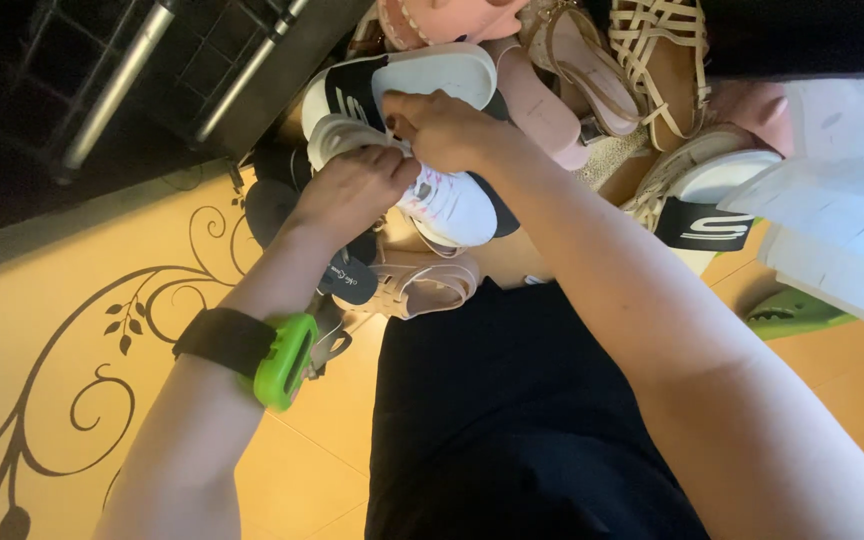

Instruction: Organize shoes by putting them on a rack and tying laces.

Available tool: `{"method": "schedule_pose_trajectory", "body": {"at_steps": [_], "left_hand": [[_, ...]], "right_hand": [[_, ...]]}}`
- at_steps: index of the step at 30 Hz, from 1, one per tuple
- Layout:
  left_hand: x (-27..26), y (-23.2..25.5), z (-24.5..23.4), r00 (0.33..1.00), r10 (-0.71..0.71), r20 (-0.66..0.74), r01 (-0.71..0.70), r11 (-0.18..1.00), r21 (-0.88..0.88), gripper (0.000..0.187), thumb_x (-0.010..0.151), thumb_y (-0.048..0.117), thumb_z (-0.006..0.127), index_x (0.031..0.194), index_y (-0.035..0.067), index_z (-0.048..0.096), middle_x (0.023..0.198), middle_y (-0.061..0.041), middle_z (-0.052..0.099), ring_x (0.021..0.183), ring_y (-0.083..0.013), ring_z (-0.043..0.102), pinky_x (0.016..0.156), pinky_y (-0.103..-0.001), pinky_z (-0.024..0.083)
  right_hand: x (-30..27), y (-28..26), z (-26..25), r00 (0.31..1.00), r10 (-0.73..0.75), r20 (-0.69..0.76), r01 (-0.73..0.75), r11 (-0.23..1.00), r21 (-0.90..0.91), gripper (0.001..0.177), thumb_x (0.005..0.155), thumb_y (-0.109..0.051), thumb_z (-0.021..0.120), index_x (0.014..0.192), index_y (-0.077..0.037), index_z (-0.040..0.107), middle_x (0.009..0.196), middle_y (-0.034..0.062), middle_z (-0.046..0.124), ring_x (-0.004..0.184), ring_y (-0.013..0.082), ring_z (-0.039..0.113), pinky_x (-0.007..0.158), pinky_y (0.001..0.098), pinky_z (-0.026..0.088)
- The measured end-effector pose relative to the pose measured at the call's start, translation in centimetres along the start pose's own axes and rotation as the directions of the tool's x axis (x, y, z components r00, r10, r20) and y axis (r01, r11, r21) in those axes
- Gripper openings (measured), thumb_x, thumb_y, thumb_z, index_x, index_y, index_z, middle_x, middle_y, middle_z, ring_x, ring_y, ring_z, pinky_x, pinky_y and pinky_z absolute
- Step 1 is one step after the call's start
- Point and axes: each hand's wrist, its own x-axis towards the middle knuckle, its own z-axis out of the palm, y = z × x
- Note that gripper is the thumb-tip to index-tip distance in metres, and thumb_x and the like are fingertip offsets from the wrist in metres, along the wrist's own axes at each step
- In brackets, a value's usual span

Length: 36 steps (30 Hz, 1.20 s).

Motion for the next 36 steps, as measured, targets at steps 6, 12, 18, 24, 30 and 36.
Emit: {"method": "schedule_pose_trajectory", "body": {"at_steps": [6, 12, 18, 24, 30, 36], "left_hand": [[0.1, 1.4, -1.2, 0.889, -0.455, -0.046, 0.397, 0.818, -0.417, 0.018, 0.082, 0.005, 0.076, 0.098, 0.005, 0.068, 0.097, -0.013, 0.074, 0.083, -0.0262, 0.073, 0.072, -0.039, 0.059], [-0.8, 3.5, 0.5, 0.575, -0.814, 0.082, 0.505, 0.275, -0.818, 0.015, 0.077, 0.004, 0.079, 0.087, 0.006, 0.069, 0.082, -0.006, 0.076, 0.079, -0.0168, 0.078, 0.075, -0.031, 0.06], [-1.1, 4.5, 0.0, 0.594, -0.801, 0.08, 0.463, 0.259, -0.847, 0.032, 0.078, -0.002, 0.076, 0.102, 0.003, 0.055, 0.09, -0.007, 0.071, 0.08, -0.0194, 0.073, 0.074, -0.033, 0.059], [-1.8, 4.9, 0.9, 0.601, -0.795, -0.083, 0.444, 0.418, -0.792, 0.037, 0.078, -0.006, 0.075, 0.108, 0.005, 0.055, 0.098, -0.011, 0.068, 0.082, -0.0224, 0.072, 0.075, -0.036, 0.058], [-2.6, 5.8, 0.2, 0.508, -0.86, -0.033, 0.407, 0.274, -0.871, 0.039, 0.087, -0.007, 0.071, 0.12, 0.005, 0.055, 0.102, -0.01, 0.073, 0.091, -0.0219, 0.075, 0.08, -0.033, 0.061], [-2.3, 6.3, -0.8, 0.506, -0.857, -0.098, 0.478, 0.373, -0.795, 0.047, 0.086, -0.009, 0.068, 0.127, 0.005, 0.053, 0.105, -0.012, 0.071, 0.094, -0.0247, 0.075, 0.079, -0.037, 0.058]], "right_hand": [[-6.4, -5.7, -1.0, 0.423, -0.415, -0.806, 0.291, 0.904, -0.312, 0.03, 0.081, 0.004, 0.061, 0.11, -0.004, 0.056, 0.099, 0.0238, 0.063, 0.087, 0.0454, 0.064, 0.076, 0.049, 0.051], [-6.8, -0.8, 6.8, 0.796, -0.129, -0.592, 0.34, 0.903, 0.261, 0.014, 0.087, 0.004, 0.07, 0.099, -0.002, 0.074, 0.088, 0.0134, 0.067, 0.073, 0.0253, 0.072, 0.068, 0.0346, 0.058], [-6.5, -1.8, 7.5, 0.81, -0.086, -0.58, 0.352, 0.863, 0.363, 0.015, 0.089, 0.001, 0.07, 0.104, -0.001, 0.069, 0.096, 0.0152, 0.071, 0.083, 0.0257, 0.076, 0.073, 0.0318, 0.062], [-5.6, -1.6, 7.7, 0.84, -0.088, -0.535, 0.332, 0.863, 0.38, 0.012, 0.091, 0.003, 0.066, 0.103, -0.001, 0.064, 0.094, 0.0148, 0.072, 0.083, 0.0269, 0.075, 0.075, 0.035, 0.06], [-5.3, -2.4, 7.6, 0.84, -0.17, -0.516, 0.326, 0.917, 0.23, 0.02, 0.083, -0.002, 0.072, 0.102, -0.002, 0.067, 0.09, 0.0168, 0.067, 0.079, 0.0313, 0.071, 0.071, 0.0395, 0.056], [-4.6, -1.9, 8.5, 0.785, -0.333, -0.522, 0.329, 0.939, -0.105, 0.018, 0.085, -0.011, 0.074, 0.1, -0.003, 0.067, 0.101, 0.0183, 0.065, 0.087, 0.0372, 0.068, 0.073, 0.0451, 0.055]]}}
